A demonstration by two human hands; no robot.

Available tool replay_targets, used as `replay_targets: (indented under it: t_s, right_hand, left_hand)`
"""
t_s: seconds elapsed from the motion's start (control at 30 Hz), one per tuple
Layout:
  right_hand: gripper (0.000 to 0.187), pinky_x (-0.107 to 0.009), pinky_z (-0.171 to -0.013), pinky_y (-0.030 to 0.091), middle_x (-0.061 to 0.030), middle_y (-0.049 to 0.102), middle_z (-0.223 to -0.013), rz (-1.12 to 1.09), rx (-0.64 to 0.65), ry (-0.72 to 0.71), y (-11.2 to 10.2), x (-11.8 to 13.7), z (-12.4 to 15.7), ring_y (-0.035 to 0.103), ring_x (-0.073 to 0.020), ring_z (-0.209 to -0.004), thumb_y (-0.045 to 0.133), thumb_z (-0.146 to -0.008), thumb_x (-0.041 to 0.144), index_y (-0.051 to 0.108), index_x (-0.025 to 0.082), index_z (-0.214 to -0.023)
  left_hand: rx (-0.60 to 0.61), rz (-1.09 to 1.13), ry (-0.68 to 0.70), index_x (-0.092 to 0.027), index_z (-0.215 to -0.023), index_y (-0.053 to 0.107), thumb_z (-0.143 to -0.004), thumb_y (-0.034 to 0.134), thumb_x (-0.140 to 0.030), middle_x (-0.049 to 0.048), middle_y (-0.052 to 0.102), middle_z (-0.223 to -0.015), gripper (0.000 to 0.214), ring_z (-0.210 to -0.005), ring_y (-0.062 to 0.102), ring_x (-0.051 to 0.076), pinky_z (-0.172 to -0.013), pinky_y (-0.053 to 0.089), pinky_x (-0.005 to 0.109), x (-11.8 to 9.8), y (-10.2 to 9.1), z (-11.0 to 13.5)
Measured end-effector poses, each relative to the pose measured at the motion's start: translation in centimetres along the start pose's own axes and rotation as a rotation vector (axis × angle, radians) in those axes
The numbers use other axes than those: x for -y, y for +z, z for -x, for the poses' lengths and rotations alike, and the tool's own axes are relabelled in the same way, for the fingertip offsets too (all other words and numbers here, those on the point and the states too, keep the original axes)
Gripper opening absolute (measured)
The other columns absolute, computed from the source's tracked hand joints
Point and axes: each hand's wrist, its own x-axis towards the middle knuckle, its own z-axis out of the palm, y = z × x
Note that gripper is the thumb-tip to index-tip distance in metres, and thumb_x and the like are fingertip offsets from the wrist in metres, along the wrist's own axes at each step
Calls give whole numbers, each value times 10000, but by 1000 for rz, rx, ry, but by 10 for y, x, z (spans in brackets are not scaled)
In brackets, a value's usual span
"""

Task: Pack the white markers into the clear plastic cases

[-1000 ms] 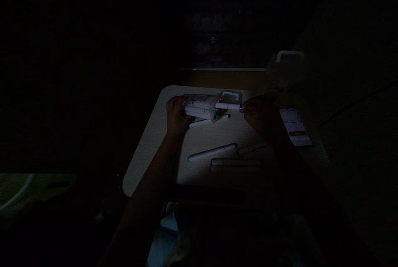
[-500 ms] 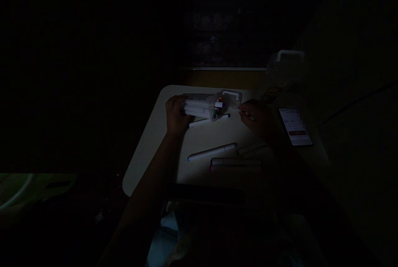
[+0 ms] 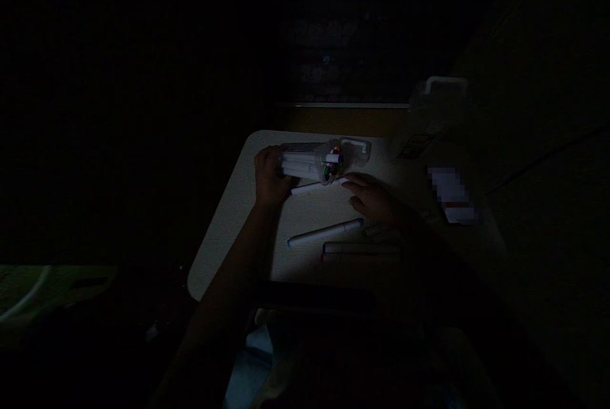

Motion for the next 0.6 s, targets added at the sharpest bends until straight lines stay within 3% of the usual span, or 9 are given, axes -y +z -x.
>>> replay_targets:
  t_s: [0.2, 0.6]
  right_hand:
    - [324, -356, -992, 389, -113, 644, -1140, 41, 61, 140, -8, -1, -3, 545, -238, -1086, 539, -819, 184, 647, 128, -1119]
    - [229, -327, -924, 357, -99, 676, -1022, 136, 189, 152, -12, -3, -4, 562, -228, -1010, 546, -840, 233, 697, 140, -986]
  left_hand:
    - [-14, 12, 5, -271, -1233, 495, -675, 702, -439, 80, 541, -1191, 619, -1144, 489, 274, -996, 406, 447, -4, 0, -1]
    - [-33, -3, 29, -259, -1230, 506, -671, 706, -370, 79, 547, -1188, 604, -1142, 490, 263, -985, 413, 424, -3, 0, -1]
